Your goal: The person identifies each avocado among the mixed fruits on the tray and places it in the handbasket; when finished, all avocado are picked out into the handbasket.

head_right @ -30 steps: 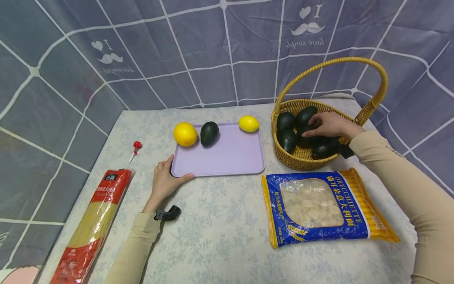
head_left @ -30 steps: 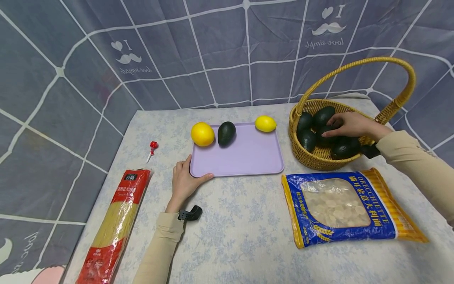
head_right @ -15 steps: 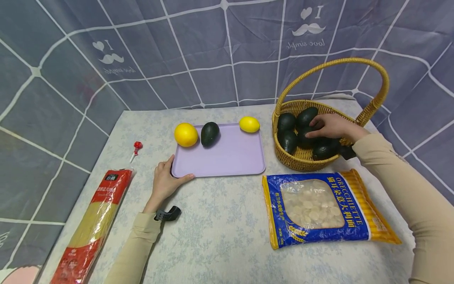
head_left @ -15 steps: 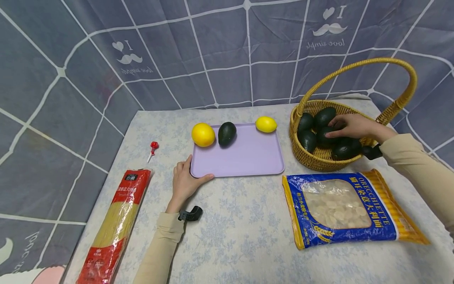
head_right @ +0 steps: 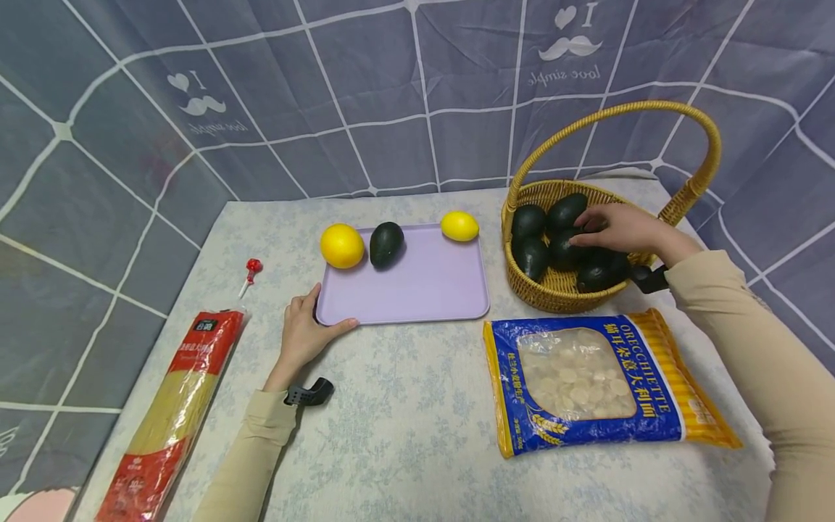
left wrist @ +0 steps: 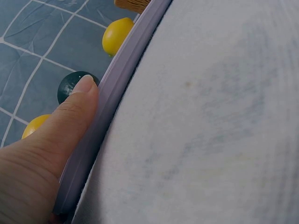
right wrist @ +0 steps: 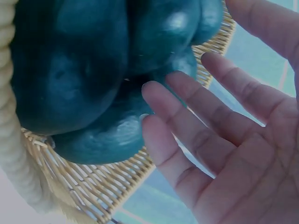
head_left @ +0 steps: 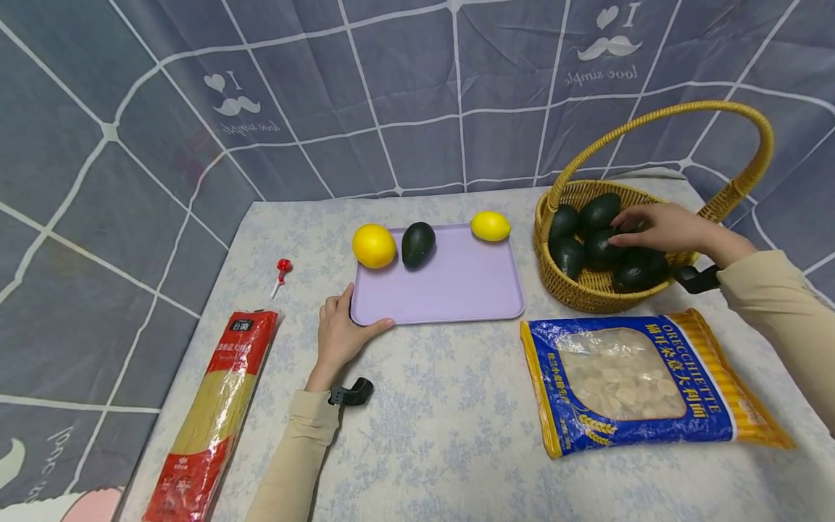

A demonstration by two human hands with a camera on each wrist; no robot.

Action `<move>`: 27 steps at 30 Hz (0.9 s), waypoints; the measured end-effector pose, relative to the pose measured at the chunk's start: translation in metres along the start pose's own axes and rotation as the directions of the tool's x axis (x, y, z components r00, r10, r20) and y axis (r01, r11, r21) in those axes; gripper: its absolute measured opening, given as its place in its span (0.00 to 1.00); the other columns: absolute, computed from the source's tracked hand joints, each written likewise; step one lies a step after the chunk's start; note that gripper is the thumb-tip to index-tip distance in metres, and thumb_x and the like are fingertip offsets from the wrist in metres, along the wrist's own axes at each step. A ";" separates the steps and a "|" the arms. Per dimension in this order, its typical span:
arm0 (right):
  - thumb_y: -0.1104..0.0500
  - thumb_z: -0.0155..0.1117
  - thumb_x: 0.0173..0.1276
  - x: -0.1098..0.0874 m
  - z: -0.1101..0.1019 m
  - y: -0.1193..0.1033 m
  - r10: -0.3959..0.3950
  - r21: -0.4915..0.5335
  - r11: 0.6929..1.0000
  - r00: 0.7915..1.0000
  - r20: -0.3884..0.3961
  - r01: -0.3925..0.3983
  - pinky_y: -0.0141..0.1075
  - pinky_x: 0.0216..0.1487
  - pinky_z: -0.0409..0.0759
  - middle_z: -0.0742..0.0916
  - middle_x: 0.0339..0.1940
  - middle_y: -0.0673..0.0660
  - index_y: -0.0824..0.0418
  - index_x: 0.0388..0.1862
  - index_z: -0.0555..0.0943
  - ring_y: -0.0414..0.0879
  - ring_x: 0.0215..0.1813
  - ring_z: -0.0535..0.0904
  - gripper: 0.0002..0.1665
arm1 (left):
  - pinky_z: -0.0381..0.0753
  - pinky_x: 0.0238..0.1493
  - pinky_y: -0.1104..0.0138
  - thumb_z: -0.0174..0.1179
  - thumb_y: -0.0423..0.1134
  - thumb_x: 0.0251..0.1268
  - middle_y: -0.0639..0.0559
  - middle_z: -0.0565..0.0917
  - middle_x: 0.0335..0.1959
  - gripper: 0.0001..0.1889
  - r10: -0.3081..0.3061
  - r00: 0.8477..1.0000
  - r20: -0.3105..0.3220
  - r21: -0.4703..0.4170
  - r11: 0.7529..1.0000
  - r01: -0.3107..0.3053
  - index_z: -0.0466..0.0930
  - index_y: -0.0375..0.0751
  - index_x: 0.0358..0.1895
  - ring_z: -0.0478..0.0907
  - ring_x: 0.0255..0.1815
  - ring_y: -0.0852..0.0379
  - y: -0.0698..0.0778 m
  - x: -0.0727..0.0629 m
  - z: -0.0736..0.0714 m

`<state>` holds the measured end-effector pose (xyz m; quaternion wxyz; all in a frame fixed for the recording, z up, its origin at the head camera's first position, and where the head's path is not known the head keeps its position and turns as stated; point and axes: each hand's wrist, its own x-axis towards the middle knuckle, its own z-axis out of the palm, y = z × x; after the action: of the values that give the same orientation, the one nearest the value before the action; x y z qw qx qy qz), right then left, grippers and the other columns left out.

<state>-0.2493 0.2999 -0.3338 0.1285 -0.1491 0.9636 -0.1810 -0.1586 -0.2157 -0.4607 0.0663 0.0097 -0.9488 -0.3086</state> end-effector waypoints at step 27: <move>0.72 0.67 0.58 -0.046 0.006 -0.081 -0.298 0.070 0.873 0.641 -0.708 0.483 0.24 0.36 0.69 0.83 0.38 0.38 0.69 0.42 0.84 0.32 0.33 0.75 0.11 | 0.62 0.48 0.54 0.73 0.60 0.41 0.35 0.67 0.51 0.57 -0.009 1.000 0.002 -0.001 1.000 0.009 0.55 0.33 0.72 0.61 0.49 0.41 0.000 0.001 0.000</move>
<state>-0.1851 0.2412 -0.2991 -0.2556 -0.2612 0.8553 -0.3672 -0.1594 -0.2155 -0.4606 0.0637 0.0135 -0.9488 -0.3092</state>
